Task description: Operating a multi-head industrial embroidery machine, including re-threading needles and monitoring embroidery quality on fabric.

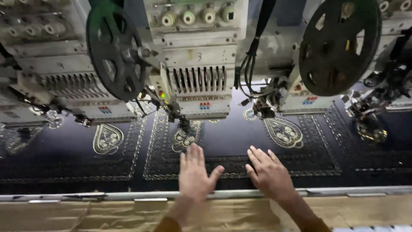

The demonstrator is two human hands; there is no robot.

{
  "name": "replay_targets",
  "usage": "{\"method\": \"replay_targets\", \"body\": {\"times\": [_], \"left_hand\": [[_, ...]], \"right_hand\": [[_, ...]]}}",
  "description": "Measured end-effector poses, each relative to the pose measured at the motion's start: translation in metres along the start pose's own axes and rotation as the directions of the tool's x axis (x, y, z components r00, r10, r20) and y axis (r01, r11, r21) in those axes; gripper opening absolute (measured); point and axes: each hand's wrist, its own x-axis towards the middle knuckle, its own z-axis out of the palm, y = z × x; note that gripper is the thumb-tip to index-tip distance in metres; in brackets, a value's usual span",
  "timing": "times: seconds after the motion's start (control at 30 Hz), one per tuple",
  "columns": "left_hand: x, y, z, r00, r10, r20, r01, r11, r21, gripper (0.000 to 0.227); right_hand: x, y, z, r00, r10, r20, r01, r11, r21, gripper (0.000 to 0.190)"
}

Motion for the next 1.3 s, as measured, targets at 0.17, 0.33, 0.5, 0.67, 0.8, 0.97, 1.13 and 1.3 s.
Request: {"method": "replay_targets", "body": {"times": [0.17, 0.33, 0.5, 0.67, 0.8, 0.97, 1.13, 1.3], "left_hand": [[0.018, 0.019, 0.001, 0.967, 0.047, -0.250, -0.086, 0.985, -0.147, 0.120], [0.019, 0.028, 0.028, 0.865, 0.284, -0.414, -0.368, 0.920, -0.137, 0.087], [0.020, -0.001, 0.032, 0.924, 0.206, -0.321, -0.241, 0.968, -0.074, 0.089], [0.057, 0.054, 0.050, 0.778, 0.274, -0.566, -0.409, 0.904, -0.123, 0.087], [0.025, 0.071, 0.021, 0.852, 0.375, -0.364, -0.482, 0.834, -0.268, 0.088], [0.023, 0.064, 0.029, 0.792, 0.388, -0.472, -0.471, 0.880, -0.067, 0.087], [0.021, 0.112, 0.004, 0.831, 0.471, -0.297, -0.512, 0.856, -0.075, 0.094], [0.020, 0.106, 0.018, 0.815, 0.457, -0.357, -0.455, 0.885, 0.093, 0.095]], "right_hand": [[0.005, -0.004, 0.017, 0.998, 0.042, 0.043, -0.047, 0.989, 0.139, 0.065], [0.008, -0.004, -0.008, 0.981, -0.183, 0.058, 0.157, 0.940, 0.303, 0.061], [0.011, 0.005, -0.003, 0.984, -0.127, 0.126, 0.101, 0.975, 0.198, 0.064], [0.034, -0.009, 0.014, 0.973, 0.056, 0.225, -0.206, 0.652, 0.729, 0.079], [0.026, 0.039, 0.017, 0.979, 0.062, -0.196, 0.144, 0.476, 0.868, 0.071], [-0.003, 0.045, -0.055, 0.855, 0.438, 0.279, -0.509, 0.600, 0.618, 0.072], [0.005, 0.025, -0.059, 0.815, 0.500, 0.293, -0.571, 0.606, 0.554, 0.070], [-0.003, 0.028, -0.063, 0.800, 0.494, 0.342, -0.599, 0.612, 0.516, 0.069]]}}
